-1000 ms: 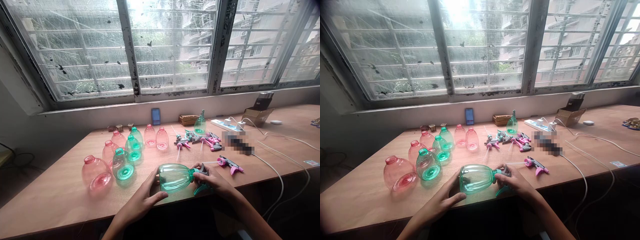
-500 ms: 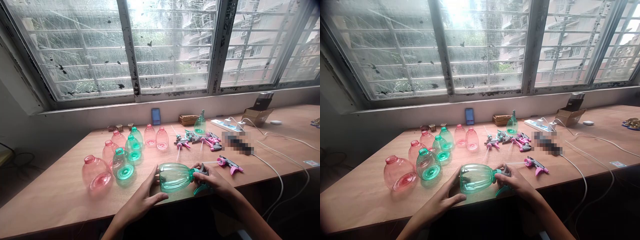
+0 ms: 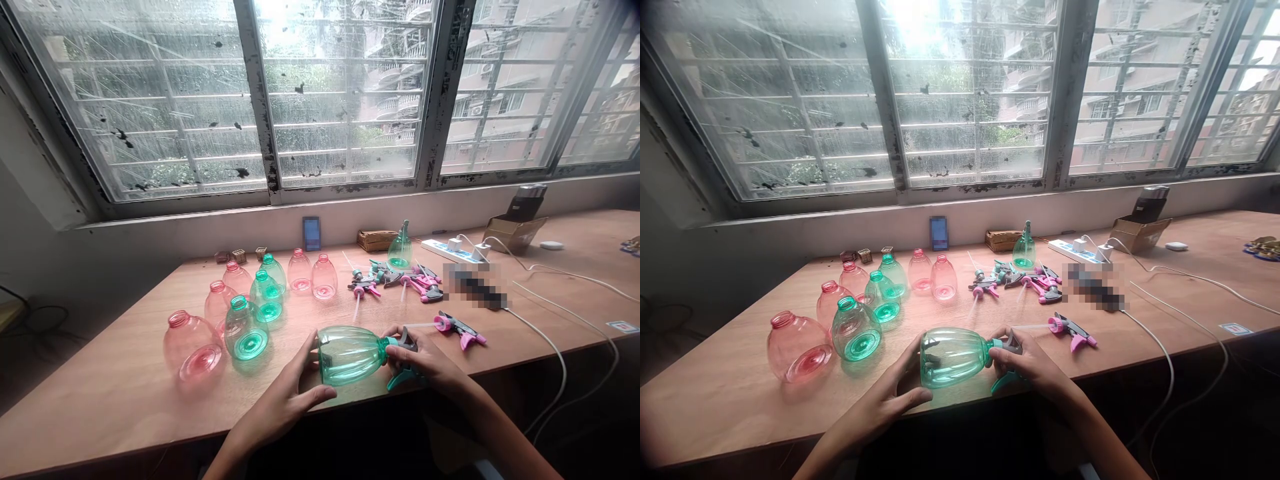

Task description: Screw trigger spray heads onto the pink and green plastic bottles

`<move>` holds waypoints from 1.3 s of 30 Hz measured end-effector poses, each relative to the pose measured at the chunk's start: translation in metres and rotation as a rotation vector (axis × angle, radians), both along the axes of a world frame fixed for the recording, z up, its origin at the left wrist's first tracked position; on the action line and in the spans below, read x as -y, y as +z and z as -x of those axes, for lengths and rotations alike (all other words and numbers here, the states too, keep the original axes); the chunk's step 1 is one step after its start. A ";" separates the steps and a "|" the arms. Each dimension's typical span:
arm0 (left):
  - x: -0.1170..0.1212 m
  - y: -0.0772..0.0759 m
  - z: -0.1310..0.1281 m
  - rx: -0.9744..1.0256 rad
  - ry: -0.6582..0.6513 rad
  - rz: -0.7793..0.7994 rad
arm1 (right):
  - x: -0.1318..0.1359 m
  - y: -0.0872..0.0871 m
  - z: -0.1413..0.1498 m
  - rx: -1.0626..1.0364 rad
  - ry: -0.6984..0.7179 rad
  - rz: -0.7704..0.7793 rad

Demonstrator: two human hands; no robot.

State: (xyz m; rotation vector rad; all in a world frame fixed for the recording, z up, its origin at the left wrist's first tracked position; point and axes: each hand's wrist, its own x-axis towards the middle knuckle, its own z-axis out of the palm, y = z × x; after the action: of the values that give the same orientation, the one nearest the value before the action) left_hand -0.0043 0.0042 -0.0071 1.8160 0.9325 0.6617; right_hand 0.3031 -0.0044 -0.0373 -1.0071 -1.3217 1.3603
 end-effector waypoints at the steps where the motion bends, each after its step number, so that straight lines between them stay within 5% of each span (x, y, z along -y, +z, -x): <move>1: 0.000 0.000 0.000 -0.003 -0.002 -0.003 | 0.000 0.000 0.000 0.001 -0.002 0.000; 39: 0.004 0.002 -0.002 0.000 -0.013 -0.030 | 0.001 0.002 0.001 -0.037 -0.016 0.025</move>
State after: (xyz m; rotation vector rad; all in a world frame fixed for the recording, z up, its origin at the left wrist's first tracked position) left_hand -0.0024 0.0006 -0.0049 1.8471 0.9151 0.6711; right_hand 0.3017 -0.0052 -0.0351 -1.0028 -1.2693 1.3802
